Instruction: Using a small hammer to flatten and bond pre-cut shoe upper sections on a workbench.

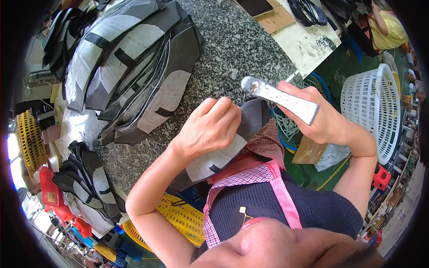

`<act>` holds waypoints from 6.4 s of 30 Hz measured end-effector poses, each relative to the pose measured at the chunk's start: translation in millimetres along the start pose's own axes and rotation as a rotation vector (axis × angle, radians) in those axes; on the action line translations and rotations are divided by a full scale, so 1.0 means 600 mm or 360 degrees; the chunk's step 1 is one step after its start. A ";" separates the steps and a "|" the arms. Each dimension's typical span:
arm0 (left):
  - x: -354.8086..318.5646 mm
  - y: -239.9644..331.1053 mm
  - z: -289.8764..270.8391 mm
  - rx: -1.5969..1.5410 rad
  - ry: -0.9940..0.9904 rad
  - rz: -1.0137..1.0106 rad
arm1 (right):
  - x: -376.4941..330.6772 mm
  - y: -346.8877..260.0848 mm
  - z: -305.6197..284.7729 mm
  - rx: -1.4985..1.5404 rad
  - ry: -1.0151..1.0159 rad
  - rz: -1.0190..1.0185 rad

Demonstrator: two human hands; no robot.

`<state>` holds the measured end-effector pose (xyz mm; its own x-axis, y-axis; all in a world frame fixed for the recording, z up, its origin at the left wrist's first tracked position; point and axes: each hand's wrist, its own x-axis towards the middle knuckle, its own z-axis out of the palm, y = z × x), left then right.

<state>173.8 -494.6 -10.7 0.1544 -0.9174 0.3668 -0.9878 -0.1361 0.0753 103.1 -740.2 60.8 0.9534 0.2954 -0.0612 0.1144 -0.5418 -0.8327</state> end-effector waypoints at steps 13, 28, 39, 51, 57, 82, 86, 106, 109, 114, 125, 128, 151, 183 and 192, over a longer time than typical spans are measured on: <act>-0.015 0.028 -0.005 -0.0733 0.0231 -0.0981 | -0.008 0.011 0.009 -0.0081 -0.0313 0.0260; -0.019 0.037 -0.024 -0.0417 0.0133 -0.1082 | -0.007 0.020 0.040 0.0033 -0.0406 0.0269; -0.020 0.067 -0.020 -0.0285 0.0001 -0.0675 | 0.005 0.020 0.028 0.0007 -0.0441 0.0085; -0.040 0.078 -0.030 -0.0659 0.0051 -0.1147 | 0.006 0.020 0.041 0.0034 -0.0453 0.0022; -0.050 0.092 -0.031 -0.0371 -0.0030 -0.0914 | -0.012 0.017 0.056 -0.0203 -0.0620 0.0075; 0.014 0.034 0.007 -0.0930 0.0246 -0.1453 | 0.003 0.033 0.041 -0.0240 -0.0048 0.0095; 0.001 0.034 -0.020 -0.1305 0.0091 -0.1698 | 0.012 0.045 0.036 -0.0351 0.0061 -0.0227; -0.020 0.049 -0.038 -0.1073 0.0104 -0.1622 | 0.004 0.010 0.043 -0.0102 -0.0244 0.0217; -0.036 0.060 -0.043 -0.1369 0.0054 -0.1787 | 0.009 0.022 0.045 -0.0240 -0.0106 -0.0064; -0.049 0.089 -0.032 -0.0458 0.0021 -0.1049 | 0.004 -0.012 0.029 -0.0105 0.0032 -0.0247; -0.049 0.082 -0.034 -0.0386 0.0009 -0.0948 | -0.001 0.005 0.068 -0.0079 -0.0377 0.0105; -0.069 0.078 -0.055 -0.1358 0.0133 -0.1684 | -0.003 0.010 0.071 -0.0195 -0.0355 0.0175; -0.119 0.125 -0.048 -0.0533 0.0277 -0.1367 | 0.019 -0.011 0.080 -0.0100 -0.0479 0.0074; -0.065 0.095 -0.006 -0.0441 0.0528 -0.1370 | 0.035 -0.009 0.074 -0.0238 -0.0109 0.0032; -0.076 0.088 -0.031 -0.0436 0.0303 -0.1302 | 0.037 -0.014 0.069 -0.0239 -0.0476 0.0095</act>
<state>115.0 -452.9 -6.1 0.8357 -0.4905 0.2469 -0.5307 -0.6058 0.5927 111.8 -696.7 43.8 0.8381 0.4654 -0.2844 0.1219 -0.6681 -0.7340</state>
